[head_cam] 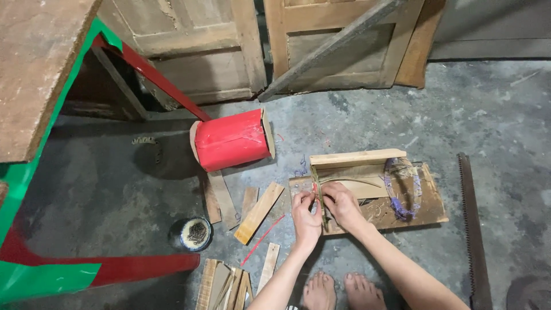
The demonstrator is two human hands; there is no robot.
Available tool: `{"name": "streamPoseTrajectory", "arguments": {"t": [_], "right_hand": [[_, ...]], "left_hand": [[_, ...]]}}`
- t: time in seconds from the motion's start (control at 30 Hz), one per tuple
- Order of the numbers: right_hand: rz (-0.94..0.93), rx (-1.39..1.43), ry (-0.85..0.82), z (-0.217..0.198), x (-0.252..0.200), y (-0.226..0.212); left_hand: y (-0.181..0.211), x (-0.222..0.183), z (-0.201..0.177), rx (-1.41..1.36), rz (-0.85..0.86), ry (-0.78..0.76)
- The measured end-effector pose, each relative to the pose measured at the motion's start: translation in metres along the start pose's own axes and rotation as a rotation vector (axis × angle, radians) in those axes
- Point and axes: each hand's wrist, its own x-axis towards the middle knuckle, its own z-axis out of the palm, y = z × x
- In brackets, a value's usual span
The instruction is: Assembling a small wooden box by hammering wooden slats together.
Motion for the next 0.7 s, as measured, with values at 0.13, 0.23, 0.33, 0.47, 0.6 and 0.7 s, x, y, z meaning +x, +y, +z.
{"name": "streamPoseTrajectory", "arguments": {"t": [0.13,0.23,0.33,0.47,0.6,0.7], "right_hand": [[0.055,0.024,0.001,0.002,0.003,0.006],[0.091,0.075,-0.009,0.002,0.004,0.011],[0.108,0.116,-0.012,0.000,0.003,0.010],[0.101,0.138,-0.011,-0.002,0.003,0.007],[0.105,0.158,0.006,0.001,0.003,0.011],[0.097,0.198,0.010,-0.001,0.002,0.011]], "left_hand": [[-0.007,0.000,0.004,0.004,-0.033,0.000],[-0.014,0.001,0.006,-0.004,-0.037,-0.004],[-0.017,0.002,0.007,0.004,-0.050,-0.011],[-0.008,0.003,0.003,-0.007,-0.087,-0.026],[-0.009,0.006,0.001,-0.011,-0.125,-0.041],[-0.029,0.008,0.007,-0.002,-0.136,-0.058]]}}
